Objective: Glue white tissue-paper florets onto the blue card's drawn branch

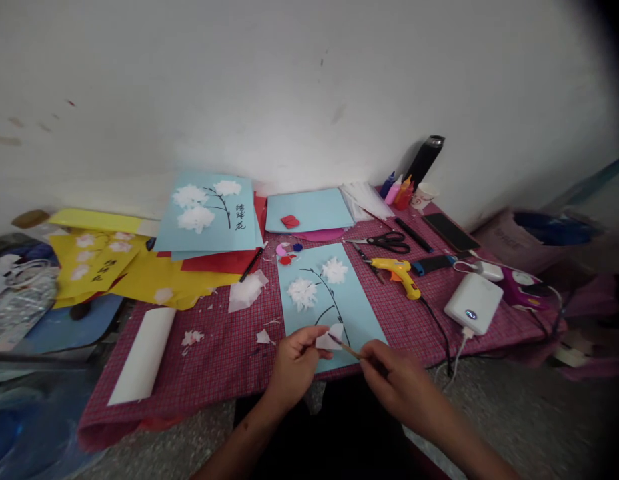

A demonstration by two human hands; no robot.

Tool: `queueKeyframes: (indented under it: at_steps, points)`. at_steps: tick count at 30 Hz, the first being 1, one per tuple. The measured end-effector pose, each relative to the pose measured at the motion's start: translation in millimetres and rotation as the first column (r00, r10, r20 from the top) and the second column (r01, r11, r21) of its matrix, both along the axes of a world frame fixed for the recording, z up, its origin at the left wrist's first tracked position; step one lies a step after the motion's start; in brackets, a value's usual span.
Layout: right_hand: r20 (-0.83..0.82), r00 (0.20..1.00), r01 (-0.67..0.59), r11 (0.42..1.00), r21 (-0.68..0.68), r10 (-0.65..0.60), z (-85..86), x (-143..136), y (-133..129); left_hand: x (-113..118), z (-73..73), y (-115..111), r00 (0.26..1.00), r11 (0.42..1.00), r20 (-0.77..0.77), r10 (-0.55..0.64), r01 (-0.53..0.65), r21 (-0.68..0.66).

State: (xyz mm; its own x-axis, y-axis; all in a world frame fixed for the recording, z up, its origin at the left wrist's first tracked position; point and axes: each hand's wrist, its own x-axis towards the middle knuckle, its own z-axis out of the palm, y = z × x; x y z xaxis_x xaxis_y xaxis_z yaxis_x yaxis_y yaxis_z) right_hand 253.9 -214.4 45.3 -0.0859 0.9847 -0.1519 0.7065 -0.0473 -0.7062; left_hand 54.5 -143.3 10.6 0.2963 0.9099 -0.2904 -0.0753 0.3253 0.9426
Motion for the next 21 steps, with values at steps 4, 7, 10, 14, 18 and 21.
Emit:
queueKeyframes:
  at_steps: [4, 7, 10, 14, 18, 21]
  points:
    - [-0.048, 0.999, 0.000, 1.000, -0.020, -0.001, 2.1, 3.6, 2.0, -4.9, -0.1, -2.0, 0.990, 0.999, -0.138, -0.024, 0.030, 0.041]
    - [-0.060, 0.998, -0.017, 0.999, -0.027, 0.015, 3.0, 4.7, 2.6, -7.2, 3.1, -2.8, 0.981, 0.994, -0.186, -0.050, 0.068, 0.089]
    - [-0.061, 0.997, -0.041, 0.999, -0.021, 0.040, 4.4, 4.9, 2.0, -8.9, 7.3, -1.9, 0.978, 0.972, -0.191, -0.087, 0.125, 0.198]
    - [-0.058, 0.994, -0.093, 0.995, 0.025, 0.094, 4.0, 6.6, 1.1, -11.9, 6.7, 0.1, 0.968, 0.922, -0.190, -0.161, 0.216, 0.320]
    - [-0.064, 0.987, -0.141, 0.985, 0.096, 0.147, 1.8, 8.6, -0.8, -17.0, 6.5, -0.1, 0.939, 0.898, -0.271, -0.213, 0.297, 0.325]
    - [-0.044, 0.985, -0.158, 0.980, 0.124, 0.164, 0.2, 8.2, -3.8, -21.5, 9.4, -2.0, 0.906, 0.892, -0.330, -0.266, 0.361, 0.273]
